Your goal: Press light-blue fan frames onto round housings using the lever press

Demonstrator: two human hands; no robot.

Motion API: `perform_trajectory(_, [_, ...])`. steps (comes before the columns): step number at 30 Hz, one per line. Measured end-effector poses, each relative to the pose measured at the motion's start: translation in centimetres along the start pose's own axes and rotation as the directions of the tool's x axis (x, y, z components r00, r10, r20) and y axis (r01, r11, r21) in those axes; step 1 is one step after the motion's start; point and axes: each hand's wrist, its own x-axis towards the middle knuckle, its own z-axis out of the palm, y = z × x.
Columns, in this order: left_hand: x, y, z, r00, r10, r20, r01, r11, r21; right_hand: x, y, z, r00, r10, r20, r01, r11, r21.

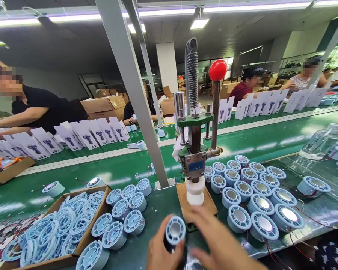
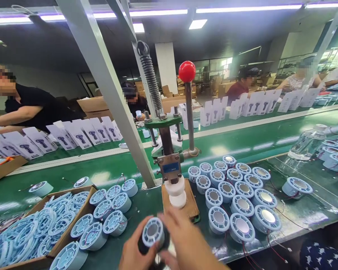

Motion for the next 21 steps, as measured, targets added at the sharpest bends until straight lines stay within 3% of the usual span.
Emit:
perform_trajectory(2, [2.3, 2.7, -1.3, 1.0, -0.001, -0.008, 0.0, 1.0, -0.027, 4.9, -2.0, -7.3, 0.971, -0.064, -0.228, 0.039, 0.993, -0.112])
perform_trajectory(3, [3.4, 3.9, -1.6, 1.0, 0.023, -0.016, -0.024, 0.998, -0.051, 7.8, -2.8, -10.9, 0.927, -0.138, -0.348, 0.08, 0.981, -0.175])
perform_trajectory(5, [5.3, 6.0, -1.3, 0.996, 0.09, 0.004, -0.089, 0.987, -0.13, 13.9, -3.6, -16.8, 0.799, -0.268, -0.538, 0.11, 0.945, -0.307])
perform_trajectory(7, [6.8, 7.2, -0.2, 0.987, 0.153, 0.047, -0.139, 0.966, -0.218, 19.2, -3.1, -20.6, 0.689, -0.266, -0.674, 0.043, 0.944, -0.328])
perform_trajectory(9, [7.8, 7.7, 1.2, 0.976, 0.2, 0.089, -0.168, 0.945, -0.282, 23.0, -1.7, -22.1, 0.642, -0.206, -0.739, 0.026, 0.968, -0.248])
perform_trajectory(10, [8.2, 7.8, 1.9, 0.97, 0.219, 0.107, -0.178, 0.936, -0.302, 24.3, -0.9, -22.3, 0.649, -0.178, -0.74, 0.049, 0.98, -0.193])
perform_trajectory(15, [8.5, 7.7, 3.9, 0.951, 0.26, 0.167, -0.19, 0.919, -0.346, 26.4, 0.4, -21.8, 0.758, -0.035, -0.651, 0.132, 0.986, 0.102])
perform_trajectory(18, [7.9, 7.8, 3.1, 0.947, 0.269, 0.177, -0.202, 0.924, -0.324, 24.4, -1.1, -22.8, 0.802, 0.037, -0.596, 0.118, 0.969, 0.218])
perform_trajectory(21, [7.9, 7.4, -0.8, 0.965, 0.249, 0.083, -0.222, 0.943, -0.247, 18.0, -2.3, -22.6, 0.796, -0.109, -0.596, 0.212, 0.972, 0.105])
